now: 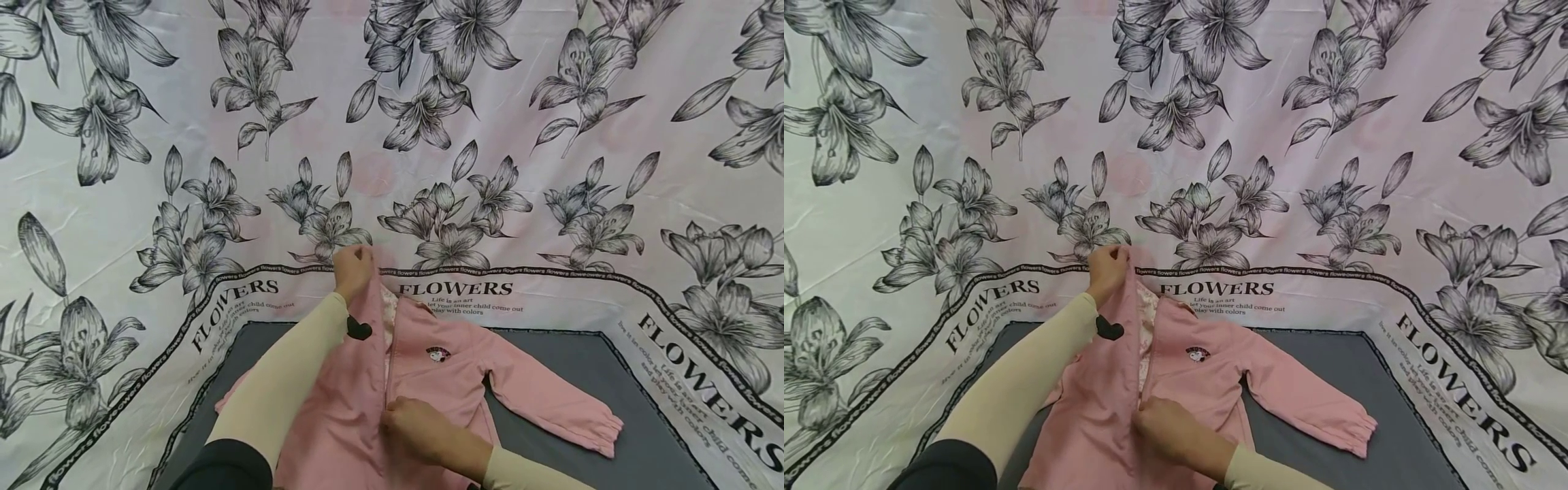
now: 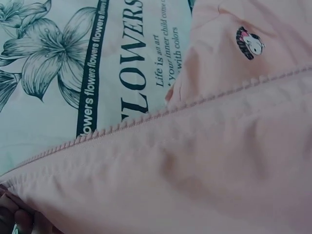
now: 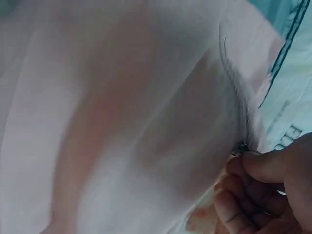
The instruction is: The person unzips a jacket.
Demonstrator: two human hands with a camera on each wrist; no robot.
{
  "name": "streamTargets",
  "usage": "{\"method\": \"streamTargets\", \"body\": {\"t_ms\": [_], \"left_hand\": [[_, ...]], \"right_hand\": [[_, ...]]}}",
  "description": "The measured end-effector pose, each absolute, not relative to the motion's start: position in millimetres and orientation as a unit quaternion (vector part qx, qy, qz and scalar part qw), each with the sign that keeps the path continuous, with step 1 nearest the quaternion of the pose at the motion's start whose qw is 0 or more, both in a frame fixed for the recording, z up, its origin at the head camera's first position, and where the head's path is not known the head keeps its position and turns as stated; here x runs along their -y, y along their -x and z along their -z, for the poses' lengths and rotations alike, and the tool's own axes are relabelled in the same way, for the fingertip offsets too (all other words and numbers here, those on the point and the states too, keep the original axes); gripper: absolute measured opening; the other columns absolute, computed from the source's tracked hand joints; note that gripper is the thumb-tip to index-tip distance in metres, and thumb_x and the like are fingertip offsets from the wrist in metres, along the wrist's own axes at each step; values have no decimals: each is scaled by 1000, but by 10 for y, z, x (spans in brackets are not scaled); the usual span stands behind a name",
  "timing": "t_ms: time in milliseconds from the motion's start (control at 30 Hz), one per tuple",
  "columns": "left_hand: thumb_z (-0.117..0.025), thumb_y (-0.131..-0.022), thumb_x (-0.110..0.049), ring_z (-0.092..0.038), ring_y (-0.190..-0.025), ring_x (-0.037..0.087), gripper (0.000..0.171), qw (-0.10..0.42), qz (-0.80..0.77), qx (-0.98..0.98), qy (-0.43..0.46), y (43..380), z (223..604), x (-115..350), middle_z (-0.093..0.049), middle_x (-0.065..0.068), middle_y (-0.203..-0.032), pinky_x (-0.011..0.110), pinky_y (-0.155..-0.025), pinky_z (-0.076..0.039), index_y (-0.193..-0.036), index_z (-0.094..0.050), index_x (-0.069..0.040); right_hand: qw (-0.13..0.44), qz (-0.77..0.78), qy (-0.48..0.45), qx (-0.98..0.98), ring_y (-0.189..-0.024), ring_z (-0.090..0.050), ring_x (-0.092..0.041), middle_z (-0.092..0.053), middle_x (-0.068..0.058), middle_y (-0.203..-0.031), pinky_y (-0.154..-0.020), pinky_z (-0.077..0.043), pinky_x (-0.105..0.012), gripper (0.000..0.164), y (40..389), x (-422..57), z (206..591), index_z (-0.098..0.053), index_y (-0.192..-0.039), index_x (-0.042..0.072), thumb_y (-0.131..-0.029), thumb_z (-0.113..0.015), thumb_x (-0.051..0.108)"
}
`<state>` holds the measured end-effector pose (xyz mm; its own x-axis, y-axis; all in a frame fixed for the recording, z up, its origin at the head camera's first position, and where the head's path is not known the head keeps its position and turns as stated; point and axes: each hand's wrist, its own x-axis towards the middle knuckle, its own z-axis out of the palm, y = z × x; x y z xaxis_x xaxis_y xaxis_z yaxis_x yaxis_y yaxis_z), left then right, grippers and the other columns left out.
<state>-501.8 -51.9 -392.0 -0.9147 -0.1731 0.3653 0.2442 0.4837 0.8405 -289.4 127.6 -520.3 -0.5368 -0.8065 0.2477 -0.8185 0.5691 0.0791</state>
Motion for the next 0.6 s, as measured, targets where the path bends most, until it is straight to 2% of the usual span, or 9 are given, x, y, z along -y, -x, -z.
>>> {"method": "streamTargets", "body": {"t_ms": [167,267,333,433,533,600], "left_hand": [[-53,-116,-24,-72,-110,34,35,206,529,823,0,4985,3888,516,-78,17,-116,51,-99,-59,-127,-80,-3],[-52,-115,-24,-73,-106,34,36,208,531,822,-11,4986,3875,513,-79,17,-114,50,-95,-60,-127,-80,-5],[-51,-115,-24,-73,-99,33,36,212,534,818,-19,4992,3867,517,-79,17,-109,49,-90,-60,-124,-81,-5],[-51,-115,-23,-71,-87,32,38,225,533,815,-26,5006,3857,524,-79,17,-98,47,-84,-58,-112,-83,-3],[-50,-115,-23,-69,-84,32,41,231,533,814,-26,5021,3850,533,-77,16,-93,47,-84,-57,-101,-82,-1],[-50,-116,-23,-70,-86,33,42,230,532,814,-26,5032,3849,535,-77,16,-93,48,-87,-57,-99,-82,0]], "right_hand": [[88,-19,-479,873,-76,-61,-2,-64,12,-81,-66,-51,-18,23,2716,-1245,5214,-73,-85,25,-78,-90,10],[66,-35,-490,868,-75,-60,2,-66,15,-80,-64,-49,-14,20,2636,-1223,5267,-78,-86,28,-78,-92,16],[56,-41,-501,862,-72,-59,4,-67,16,-78,-62,-47,-12,15,2588,-1207,5289,-79,-85,28,-81,-92,21],[51,-38,-517,853,-68,-58,7,-68,18,-75,-58,-44,-9,11,2511,-1190,5294,-79,-82,29,-84,-89,25],[38,-24,-521,852,-65,-55,9,-68,19,-75,-55,-40,-9,9,2443,-1181,5282,-77,-82,29,-88,-84,30],[17,-26,-519,854,-67,-55,10,-69,19,-77,-55,-40,-9,8,2402,-1176,5278,-78,-83,30,-91,-80,33]]}}
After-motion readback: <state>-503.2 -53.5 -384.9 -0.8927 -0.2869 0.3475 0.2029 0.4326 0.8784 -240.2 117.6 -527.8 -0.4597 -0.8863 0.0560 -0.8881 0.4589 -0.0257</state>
